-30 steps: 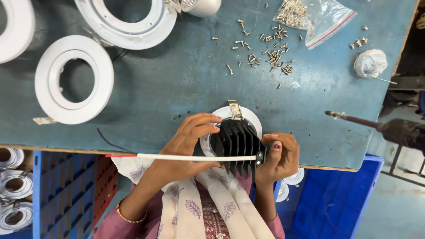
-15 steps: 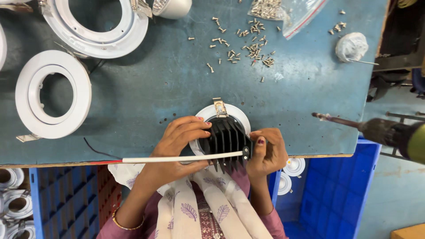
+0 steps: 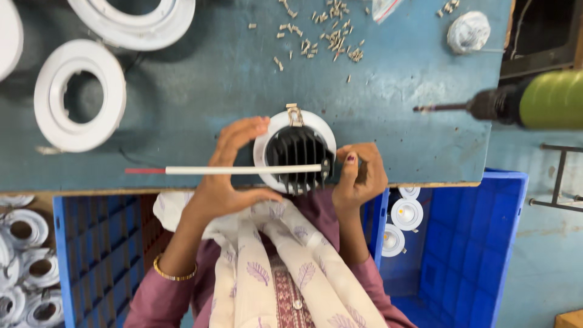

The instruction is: The person assembles LED downlight fixtures at a workbench. They insert the LED module into a black heatsink housing, route the red and white wires, pick small screws from the table, and use a green electric screwdriver to drive screws and secure the housing to the white trim ring. They turn the fixture over, check the fit, and place the finished downlight into a blue bin.

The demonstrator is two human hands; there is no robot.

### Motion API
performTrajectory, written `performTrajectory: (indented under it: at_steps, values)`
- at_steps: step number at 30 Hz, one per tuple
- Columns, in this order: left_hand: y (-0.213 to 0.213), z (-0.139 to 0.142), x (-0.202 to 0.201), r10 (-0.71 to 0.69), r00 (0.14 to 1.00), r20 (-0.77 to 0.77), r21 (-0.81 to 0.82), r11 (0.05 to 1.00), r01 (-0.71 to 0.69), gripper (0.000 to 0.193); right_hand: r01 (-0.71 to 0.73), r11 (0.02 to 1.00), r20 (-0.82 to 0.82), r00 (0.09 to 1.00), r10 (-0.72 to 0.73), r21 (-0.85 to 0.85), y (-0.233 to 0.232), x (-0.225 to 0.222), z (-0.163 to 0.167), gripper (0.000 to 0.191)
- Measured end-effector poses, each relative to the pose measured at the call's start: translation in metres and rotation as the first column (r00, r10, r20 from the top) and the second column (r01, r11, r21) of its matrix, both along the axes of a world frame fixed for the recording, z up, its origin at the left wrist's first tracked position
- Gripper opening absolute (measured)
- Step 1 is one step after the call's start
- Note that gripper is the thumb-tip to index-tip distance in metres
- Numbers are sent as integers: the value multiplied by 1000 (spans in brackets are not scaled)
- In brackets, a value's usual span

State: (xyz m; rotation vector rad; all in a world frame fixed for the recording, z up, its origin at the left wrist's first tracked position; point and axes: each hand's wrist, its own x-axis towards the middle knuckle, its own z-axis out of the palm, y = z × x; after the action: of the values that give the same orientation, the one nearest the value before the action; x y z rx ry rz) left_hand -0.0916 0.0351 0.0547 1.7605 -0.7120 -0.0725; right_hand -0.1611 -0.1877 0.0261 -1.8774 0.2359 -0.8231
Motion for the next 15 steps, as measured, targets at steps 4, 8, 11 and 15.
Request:
performTrajectory:
  at_steps: [4,8,11,15]
  values:
    - [9,27,-7,41,999,10,150,988,-42,103,-34,994,9,999,33,106,-2,4,-2,15]
    - [46,84,-19,-230,966,121,504,852,140,85,-57,986,44,998,50,159,-4,10,-4,13]
    - [56,112,-11,-252,966,-66,472,845,253,47,-70,982,60,996,61,173,-5,13,-7,13]
    - [8,81,87,-213,933,291,436,897,69,32,-85,974,81,994,69,208,-8,16,-11,14]
